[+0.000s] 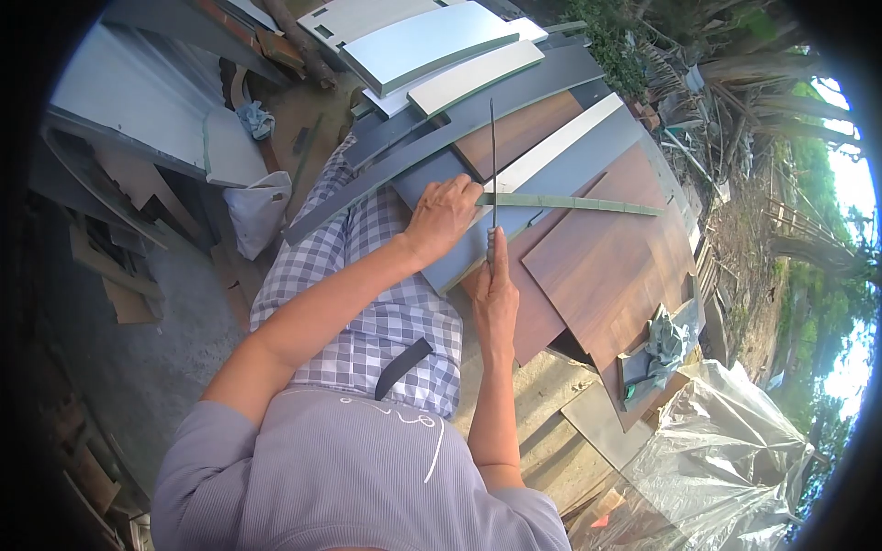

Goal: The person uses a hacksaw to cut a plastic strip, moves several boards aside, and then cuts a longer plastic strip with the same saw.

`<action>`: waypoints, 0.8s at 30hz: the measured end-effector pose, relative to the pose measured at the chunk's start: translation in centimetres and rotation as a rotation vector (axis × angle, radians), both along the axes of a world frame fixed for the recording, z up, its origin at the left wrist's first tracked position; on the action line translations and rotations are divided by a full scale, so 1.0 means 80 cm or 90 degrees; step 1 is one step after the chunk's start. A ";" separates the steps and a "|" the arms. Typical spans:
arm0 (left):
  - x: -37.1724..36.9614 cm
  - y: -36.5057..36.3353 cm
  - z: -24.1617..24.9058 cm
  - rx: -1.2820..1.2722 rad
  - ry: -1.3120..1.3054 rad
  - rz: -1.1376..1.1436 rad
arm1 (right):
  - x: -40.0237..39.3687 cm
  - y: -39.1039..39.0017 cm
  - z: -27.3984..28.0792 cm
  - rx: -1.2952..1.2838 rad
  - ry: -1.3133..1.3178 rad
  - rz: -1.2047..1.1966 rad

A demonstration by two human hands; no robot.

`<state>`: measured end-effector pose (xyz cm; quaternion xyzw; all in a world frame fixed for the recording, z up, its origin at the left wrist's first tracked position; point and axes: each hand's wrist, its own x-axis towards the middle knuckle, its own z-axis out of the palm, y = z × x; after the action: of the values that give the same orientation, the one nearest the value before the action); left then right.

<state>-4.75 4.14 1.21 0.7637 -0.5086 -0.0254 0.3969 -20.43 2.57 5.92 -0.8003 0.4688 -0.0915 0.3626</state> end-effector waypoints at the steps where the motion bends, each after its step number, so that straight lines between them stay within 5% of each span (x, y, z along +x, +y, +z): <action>1: 0.000 0.000 0.000 0.000 0.002 -0.003 | -0.007 0.004 0.002 0.026 0.017 -0.005; 4: 0.001 0.000 -0.001 0.013 0.008 -0.006 | -0.034 0.017 -0.017 -0.065 -0.036 0.026; 16: 0.005 0.002 0.003 0.038 0.050 -0.008 | 0.023 -0.005 0.007 0.001 -0.008 -0.008; 24: 0.004 -0.001 -0.001 0.022 0.034 -0.011 | -0.046 0.025 -0.013 -0.014 -0.011 0.003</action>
<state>-4.42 4.07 1.12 0.7651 -0.5039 -0.0579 0.3968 -24.13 4.58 4.91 -0.8046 0.4623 -0.1029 0.3581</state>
